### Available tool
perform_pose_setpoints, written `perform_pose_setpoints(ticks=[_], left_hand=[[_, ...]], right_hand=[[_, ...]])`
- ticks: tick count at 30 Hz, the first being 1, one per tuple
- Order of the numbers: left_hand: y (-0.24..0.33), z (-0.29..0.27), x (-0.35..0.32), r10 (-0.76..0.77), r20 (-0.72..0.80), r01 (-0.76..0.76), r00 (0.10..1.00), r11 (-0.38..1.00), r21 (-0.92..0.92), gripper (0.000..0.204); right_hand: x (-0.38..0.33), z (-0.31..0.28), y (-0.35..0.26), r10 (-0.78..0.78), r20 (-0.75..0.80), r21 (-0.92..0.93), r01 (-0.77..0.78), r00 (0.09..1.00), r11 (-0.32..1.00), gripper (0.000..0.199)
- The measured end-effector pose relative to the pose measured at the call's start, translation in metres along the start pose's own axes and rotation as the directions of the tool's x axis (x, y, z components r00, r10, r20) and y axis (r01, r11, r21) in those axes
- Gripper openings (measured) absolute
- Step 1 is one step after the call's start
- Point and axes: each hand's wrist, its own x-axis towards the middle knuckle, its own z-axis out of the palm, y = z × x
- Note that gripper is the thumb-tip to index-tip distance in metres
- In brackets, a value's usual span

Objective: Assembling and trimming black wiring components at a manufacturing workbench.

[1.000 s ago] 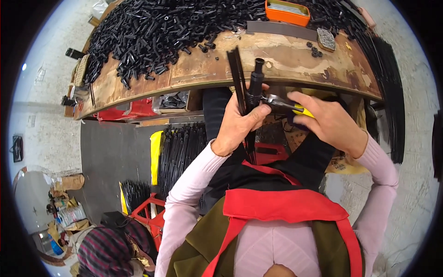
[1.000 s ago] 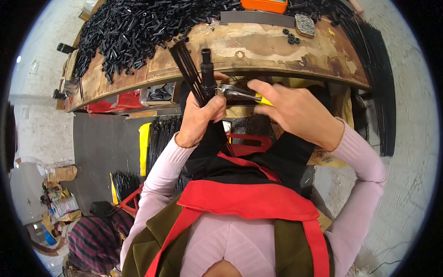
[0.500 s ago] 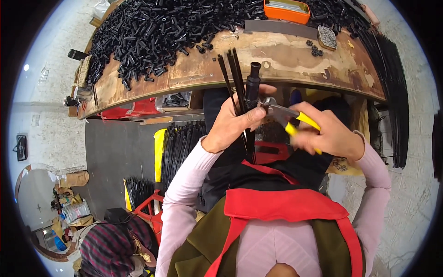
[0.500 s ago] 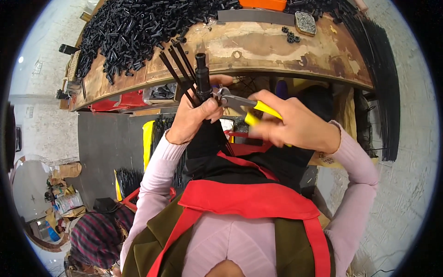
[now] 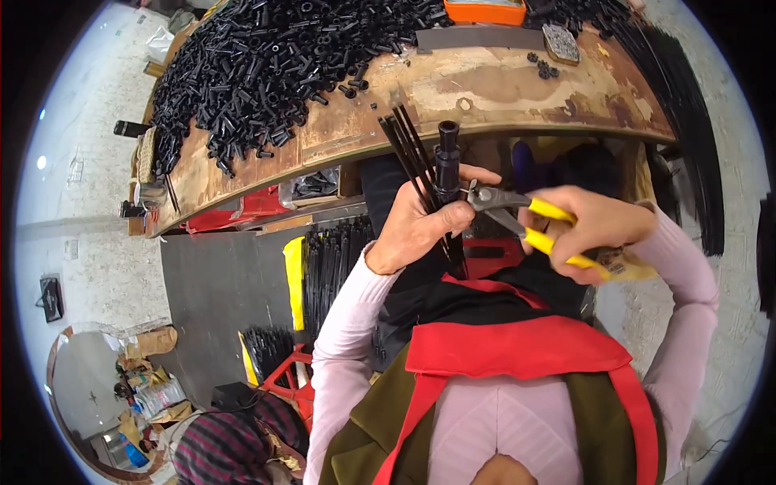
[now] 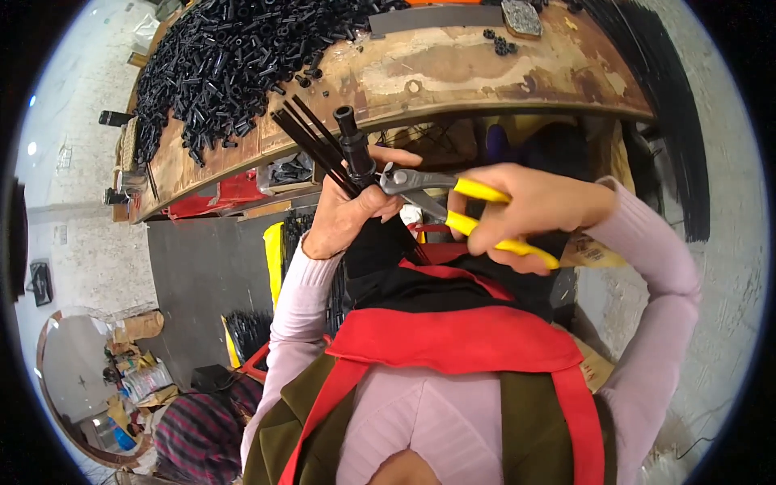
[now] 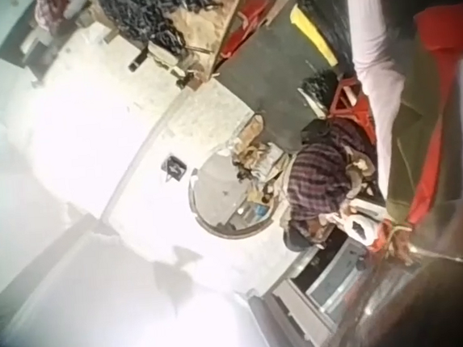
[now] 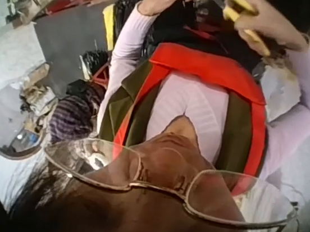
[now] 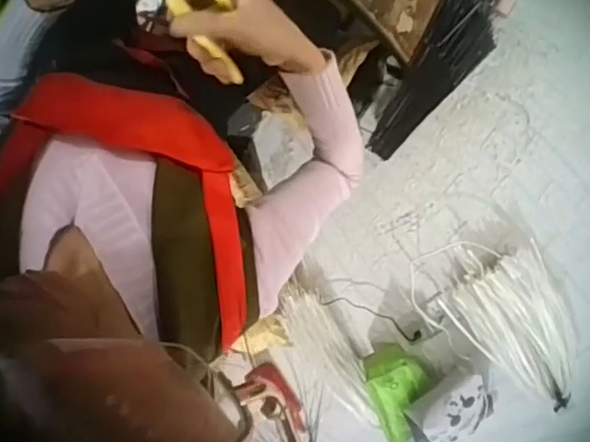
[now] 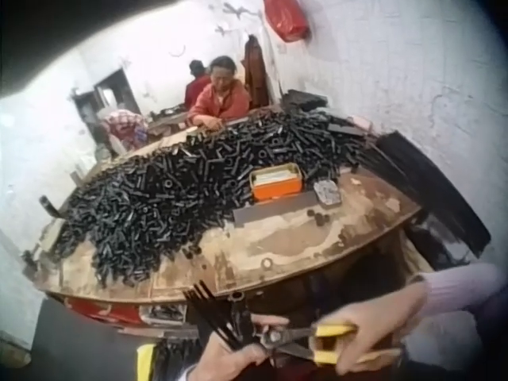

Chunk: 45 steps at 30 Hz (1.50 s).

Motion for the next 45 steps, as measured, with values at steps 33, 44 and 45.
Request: perform_pose_setpoints(ticks=[33, 44, 45], left_hand=[[0.001, 0.003, -0.031, 0.024, -0.025, -0.026, 0.999, 0.997, -0.068, 0.020], [-0.010, 0.054, -0.024, -0.017, -0.046, 0.025, 0.999, 0.985, 0.171, 0.048], [-0.011, 0.059, -0.015, 0.029, -0.085, -0.013, 0.996, 0.984, 0.178, 0.051]], right_hand=[[0.000, 0.045, -0.013, -0.051, -0.253, -0.406, -0.058, 0.966, 0.912, 0.037], [-0.062, 0.018, -0.044, 0.455, -0.128, -0.296, -0.472, 0.881, 0.830, 0.043], [-0.066, 0.011, -0.040, 0.450, -0.153, -0.294, -0.475, 0.880, 0.829, 0.043]])
